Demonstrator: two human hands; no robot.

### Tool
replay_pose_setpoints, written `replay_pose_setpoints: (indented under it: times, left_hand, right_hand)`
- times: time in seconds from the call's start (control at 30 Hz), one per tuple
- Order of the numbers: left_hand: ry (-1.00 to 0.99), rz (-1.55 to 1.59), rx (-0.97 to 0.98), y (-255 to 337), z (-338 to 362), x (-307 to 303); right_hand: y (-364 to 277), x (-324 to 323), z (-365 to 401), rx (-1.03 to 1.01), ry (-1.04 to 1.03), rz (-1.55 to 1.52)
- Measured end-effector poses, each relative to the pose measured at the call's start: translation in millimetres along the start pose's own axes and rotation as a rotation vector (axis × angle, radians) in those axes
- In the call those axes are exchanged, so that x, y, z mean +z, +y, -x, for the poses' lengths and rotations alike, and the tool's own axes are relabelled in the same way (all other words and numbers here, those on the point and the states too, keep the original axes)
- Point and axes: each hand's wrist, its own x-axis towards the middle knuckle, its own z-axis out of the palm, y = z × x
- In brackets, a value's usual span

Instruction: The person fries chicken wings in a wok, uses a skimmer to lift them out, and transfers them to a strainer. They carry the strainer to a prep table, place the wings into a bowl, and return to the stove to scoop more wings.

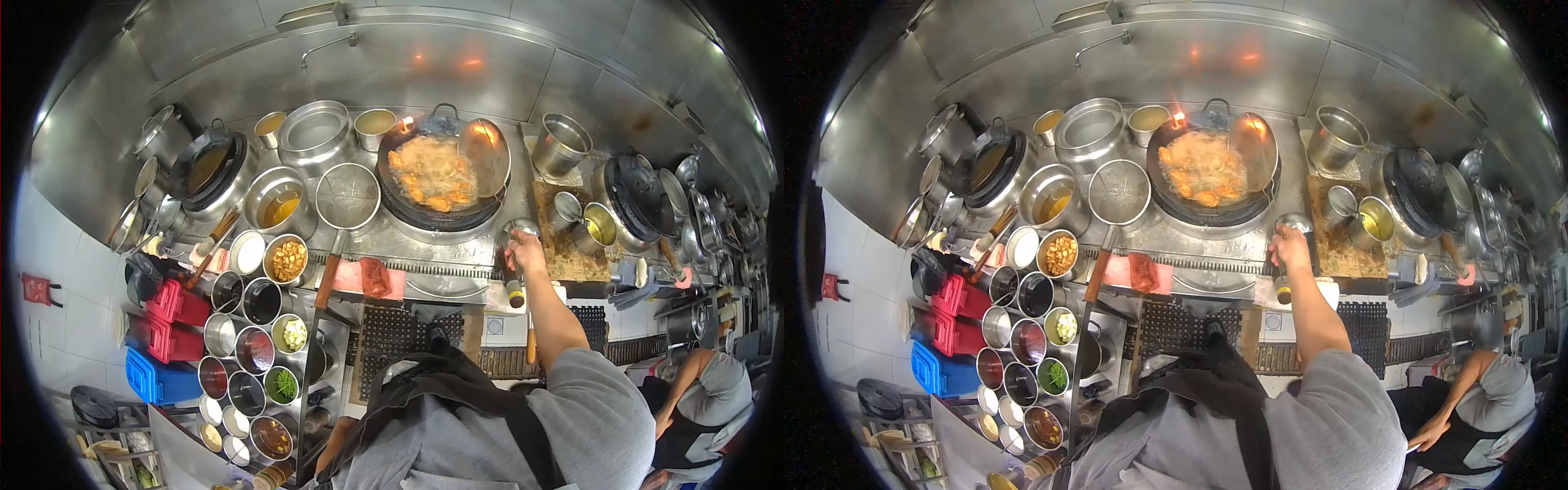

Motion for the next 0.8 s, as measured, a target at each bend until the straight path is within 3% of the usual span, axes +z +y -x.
replay_pose_setpoints:
  times: [0.1,0.2,0.23,0.27,0.33,0.4,0.43,0.47,0.5,0.53,0.57,0.6,0.63,0.67,0.73,0.8]
  left_hand:
    - [0.034,0.13,-0.094,20.5,1.6,-16.7]
    - [0.178,0.404,-0.312,117.7,59.2,-54.5]
    - [0.223,0.297,0.111,74.9,-25.9,-56.7]
    - [0.288,0.186,0.53,62.5,-61.0,-63.6]
    - [0.471,-0.717,0.706,102.2,-44.8,-79.7]
    - [0.19,-0.314,0.113,161.2,-26.3,-83.5]
    - [0.375,-0.151,0.175,165.8,-36.2,-66.5]
    - [0.531,-0.324,0.278,177.4,-39.0,-54.9]
    - [0.534,0.04,0.155,213.1,5.7,-45.7]
    - [0.486,-0.178,0.221,219.1,-15.0,-33.1]
    - [0.482,-0.322,0.268,233.5,-20.7,-20.7]
    - [0.521,-0.32,0.393,248.2,-16.6,-8.3]
    - [0.519,-0.134,0.317,269.1,15.7,3.3]
    - [0.442,0.042,0.193,288.9,44.9,8.6]
    - [0.338,0.234,0.084,304.3,32.7,30.2]
    - [0.367,0.181,0.124,315.0,40.7,39.2]
  right_hand:
    - [-14.4,-20.7,19.1,-0.042,0.045,0.13]
    - [-23.4,-35.0,26.4,-0.081,0.053,0.246]
    - [-30.0,-39.0,28.3,-0.086,0.062,0.287]
    - [-32.9,-42.0,26.8,-0.094,0.068,0.331]
    - [-11.7,-50.7,3.4,-0.171,0.046,0.393]
    - [16.0,-58.7,-29.0,-0.48,0.175,0.628]
    - [19.0,-65.1,-35.3,-0.62,0.219,0.716]
    - [12.5,-65.5,-38.1,-0.788,0.244,0.786]
    - [-16.7,-59.5,-22.6,-0.379,0.073,0.519]
    - [4.8,-61.7,-42.6,-0.225,-0.013,0.182]
    - [10.0,-62.4,-60.3,-0.335,-0.057,0.255]
    - [30.0,-64.2,-90.4,-0.748,0.031,0.526]
    - [-5.8,-54.7,-73.5,-0.537,-0.015,0.581]
    - [12.5,-55.3,-110.9,-0.608,-0.03,0.666]
    - [-0.4,-46.6,-132.6,-0.739,-0.089,0.796]
    - [6.9,-36.8,-156.4,-0.868,-0.058,0.755]
